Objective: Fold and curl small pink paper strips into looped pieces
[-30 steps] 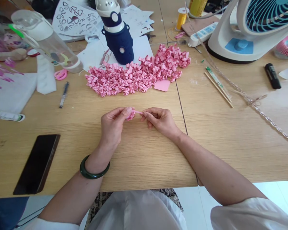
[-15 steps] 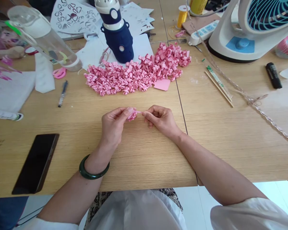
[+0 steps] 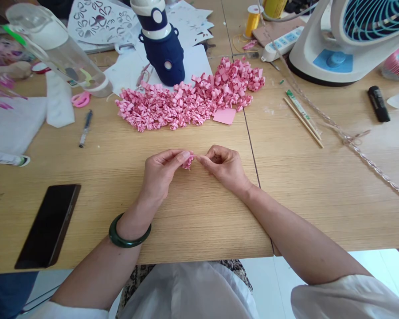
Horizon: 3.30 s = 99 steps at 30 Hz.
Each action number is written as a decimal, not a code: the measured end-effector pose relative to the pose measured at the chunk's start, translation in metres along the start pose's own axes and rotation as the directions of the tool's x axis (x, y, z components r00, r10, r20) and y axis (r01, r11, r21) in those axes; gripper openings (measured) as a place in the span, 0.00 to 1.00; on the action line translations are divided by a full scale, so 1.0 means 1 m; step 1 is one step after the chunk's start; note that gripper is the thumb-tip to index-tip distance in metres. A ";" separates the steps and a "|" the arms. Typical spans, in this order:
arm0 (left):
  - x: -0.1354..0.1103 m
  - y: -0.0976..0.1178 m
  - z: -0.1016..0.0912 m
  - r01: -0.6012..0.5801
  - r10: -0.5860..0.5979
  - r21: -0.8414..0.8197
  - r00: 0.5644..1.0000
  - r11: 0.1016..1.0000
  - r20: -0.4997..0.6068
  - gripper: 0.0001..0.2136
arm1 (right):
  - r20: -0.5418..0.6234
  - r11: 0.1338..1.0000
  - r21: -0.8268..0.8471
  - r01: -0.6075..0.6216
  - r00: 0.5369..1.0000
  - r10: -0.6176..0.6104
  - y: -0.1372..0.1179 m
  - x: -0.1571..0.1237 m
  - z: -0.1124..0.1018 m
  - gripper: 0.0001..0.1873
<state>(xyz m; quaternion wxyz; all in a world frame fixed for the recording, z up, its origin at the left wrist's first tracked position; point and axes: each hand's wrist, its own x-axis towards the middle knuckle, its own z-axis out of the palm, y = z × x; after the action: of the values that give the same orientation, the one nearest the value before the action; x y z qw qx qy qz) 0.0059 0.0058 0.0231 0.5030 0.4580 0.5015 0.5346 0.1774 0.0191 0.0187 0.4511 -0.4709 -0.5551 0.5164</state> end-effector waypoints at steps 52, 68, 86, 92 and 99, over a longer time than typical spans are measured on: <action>-0.008 -0.003 0.012 0.231 -0.249 -0.308 0.968 0.923 -0.017 0.15 | 0.036 0.998 0.056 0.033 0.999 -0.035 0.002 0.004 -0.002 0.16; -0.005 -0.001 0.007 0.288 -0.296 -0.329 0.955 0.899 0.027 0.14 | 0.075 0.991 0.129 -0.025 0.997 0.016 -0.002 0.004 -0.005 0.27; -0.009 -0.004 0.012 0.262 -0.244 -0.198 0.963 0.944 0.110 0.16 | 0.042 0.996 0.093 0.003 0.999 -0.007 0.002 0.004 -0.001 0.24; -0.007 -0.002 0.007 0.134 -0.129 -0.087 0.990 0.987 0.060 0.15 | -0.007 0.994 0.103 -0.020 1.000 0.021 0.004 0.006 -0.001 0.27; -0.002 -0.002 0.000 0.035 -0.035 0.003 0.997 0.999 -0.074 0.13 | 0.023 1.000 0.022 -0.011 1.000 0.011 0.005 0.004 0.001 0.29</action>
<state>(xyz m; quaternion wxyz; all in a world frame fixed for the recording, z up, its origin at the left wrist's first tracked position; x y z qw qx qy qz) 0.0059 0.0035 0.0209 0.4924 0.4303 0.5289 0.5410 0.1764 0.0231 0.0137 0.4470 -0.4630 -0.5519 0.5303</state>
